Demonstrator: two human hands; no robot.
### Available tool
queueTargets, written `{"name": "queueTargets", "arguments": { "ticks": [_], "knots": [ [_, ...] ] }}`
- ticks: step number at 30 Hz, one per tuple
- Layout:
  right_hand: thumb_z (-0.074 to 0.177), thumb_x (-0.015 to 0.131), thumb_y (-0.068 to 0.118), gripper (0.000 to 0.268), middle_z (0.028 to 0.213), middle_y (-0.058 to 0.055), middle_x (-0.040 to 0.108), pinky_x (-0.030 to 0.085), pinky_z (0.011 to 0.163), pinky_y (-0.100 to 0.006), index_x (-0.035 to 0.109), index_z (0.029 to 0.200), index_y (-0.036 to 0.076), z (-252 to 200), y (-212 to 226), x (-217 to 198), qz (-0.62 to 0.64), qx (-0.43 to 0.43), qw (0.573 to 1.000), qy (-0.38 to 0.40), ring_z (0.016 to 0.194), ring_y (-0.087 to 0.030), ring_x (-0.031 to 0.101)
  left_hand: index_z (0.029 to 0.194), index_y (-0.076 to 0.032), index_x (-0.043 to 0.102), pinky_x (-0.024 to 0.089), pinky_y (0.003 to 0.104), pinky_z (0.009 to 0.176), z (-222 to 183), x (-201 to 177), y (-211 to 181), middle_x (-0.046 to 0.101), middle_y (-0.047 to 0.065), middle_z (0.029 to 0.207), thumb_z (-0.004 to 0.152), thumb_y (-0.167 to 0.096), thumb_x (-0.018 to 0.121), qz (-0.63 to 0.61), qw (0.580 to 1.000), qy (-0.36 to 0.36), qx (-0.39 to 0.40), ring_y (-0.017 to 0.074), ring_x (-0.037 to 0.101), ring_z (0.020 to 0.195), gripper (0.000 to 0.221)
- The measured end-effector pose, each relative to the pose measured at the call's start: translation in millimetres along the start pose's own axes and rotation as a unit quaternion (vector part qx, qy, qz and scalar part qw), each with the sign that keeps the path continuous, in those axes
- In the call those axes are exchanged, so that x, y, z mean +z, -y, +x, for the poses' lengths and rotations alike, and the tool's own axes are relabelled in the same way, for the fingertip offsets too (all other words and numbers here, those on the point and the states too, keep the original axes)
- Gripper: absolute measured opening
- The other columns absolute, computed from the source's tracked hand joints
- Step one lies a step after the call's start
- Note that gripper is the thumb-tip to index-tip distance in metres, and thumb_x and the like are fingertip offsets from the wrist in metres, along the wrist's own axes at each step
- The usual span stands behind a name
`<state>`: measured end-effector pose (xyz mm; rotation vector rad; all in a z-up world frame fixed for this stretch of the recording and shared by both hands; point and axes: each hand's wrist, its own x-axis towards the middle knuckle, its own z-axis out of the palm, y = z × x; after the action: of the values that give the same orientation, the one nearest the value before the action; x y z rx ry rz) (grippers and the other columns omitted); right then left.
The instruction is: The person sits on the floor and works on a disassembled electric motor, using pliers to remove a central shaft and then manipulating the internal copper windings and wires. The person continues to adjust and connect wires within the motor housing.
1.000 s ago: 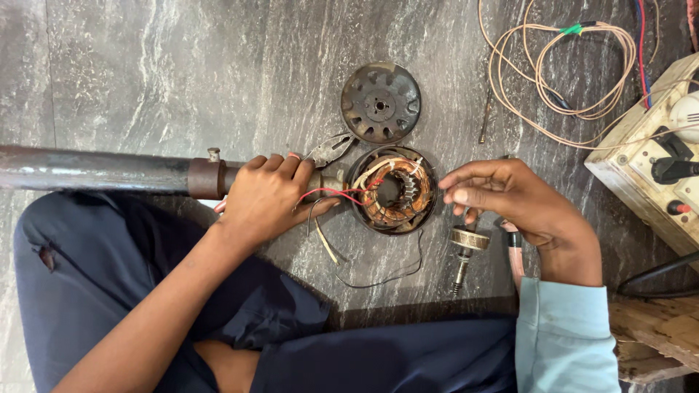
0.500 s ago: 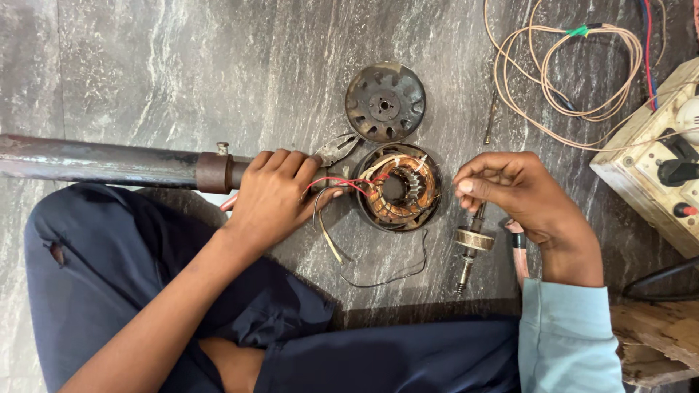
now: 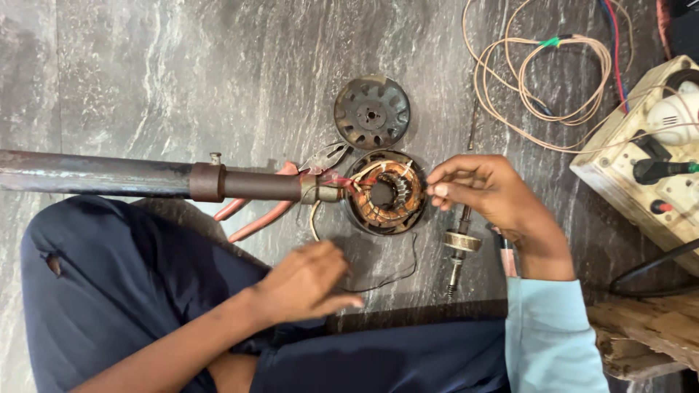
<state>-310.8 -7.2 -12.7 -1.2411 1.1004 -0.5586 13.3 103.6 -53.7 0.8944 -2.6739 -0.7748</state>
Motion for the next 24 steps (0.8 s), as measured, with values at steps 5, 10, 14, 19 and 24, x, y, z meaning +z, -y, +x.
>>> {"name": "queueTargets", "arguments": {
  "ticks": [5,10,14,19,24],
  "knots": [
    [0.092,0.069,0.002,0.018,0.094,-0.009,0.078,0.06,0.074,-0.03,0.074,0.109,-0.003,7,-7,3,0.016,-0.019,1.0,0.02,0.084,-0.015,0.074,0.133,0.009,0.051,0.058,0.045,0.072,48,-8,-37,0.057,0.028,0.122,0.1,-0.023,0.059,-0.093,0.977,-0.19,-0.005,0.0394,0.067,0.092,0.047],
    [0.092,0.071,0.002,0.018,0.093,-0.011,0.077,0.059,0.073,-0.03,0.074,0.109,-0.004,0,-6,3,-0.002,-0.031,0.999,-0.026,0.083,-0.016,0.073,0.123,0.007,0.052,0.055,0.053,0.06,100,-11,-40,0.061,0.027,0.11,0.098,-0.015,0.057,-0.129,0.956,-0.205,-0.163,0.0464,0.067,0.076,0.034],
    [0.091,0.071,0.004,0.023,0.095,-0.01,0.078,0.06,0.076,-0.03,0.072,0.113,-0.003,1,0,9,-0.003,-0.028,1.0,-0.011,0.086,-0.016,0.075,0.103,0.001,0.058,0.054,0.054,0.06,111,-14,-40,0.065,0.024,0.097,0.101,-0.016,0.058,-0.118,0.948,-0.199,-0.218,0.0457,0.067,0.072,0.017],
    [0.089,0.071,0.004,0.025,0.098,-0.009,0.078,0.061,0.078,-0.031,0.071,0.114,-0.003,2,3,14,0.025,-0.008,1.0,0.0,0.088,-0.016,0.075,0.098,0.0,0.061,0.054,0.054,0.061,114,-18,-44,0.067,0.022,0.09,0.098,-0.015,0.06,-0.139,0.932,-0.245,-0.229,0.0449,0.068,0.071,0.015],
    [0.092,0.072,0.005,0.018,0.092,-0.01,0.077,0.06,0.075,-0.03,0.074,0.108,-0.002,4,-3,13,0.009,-0.03,1.0,-0.001,0.084,-0.015,0.074,0.097,-0.001,0.061,0.054,0.053,0.063,116,-20,-45,0.067,0.02,0.089,0.096,-0.01,0.06,-0.143,0.926,-0.264,-0.228,0.0439,0.068,0.071,0.009]
  ]
}}
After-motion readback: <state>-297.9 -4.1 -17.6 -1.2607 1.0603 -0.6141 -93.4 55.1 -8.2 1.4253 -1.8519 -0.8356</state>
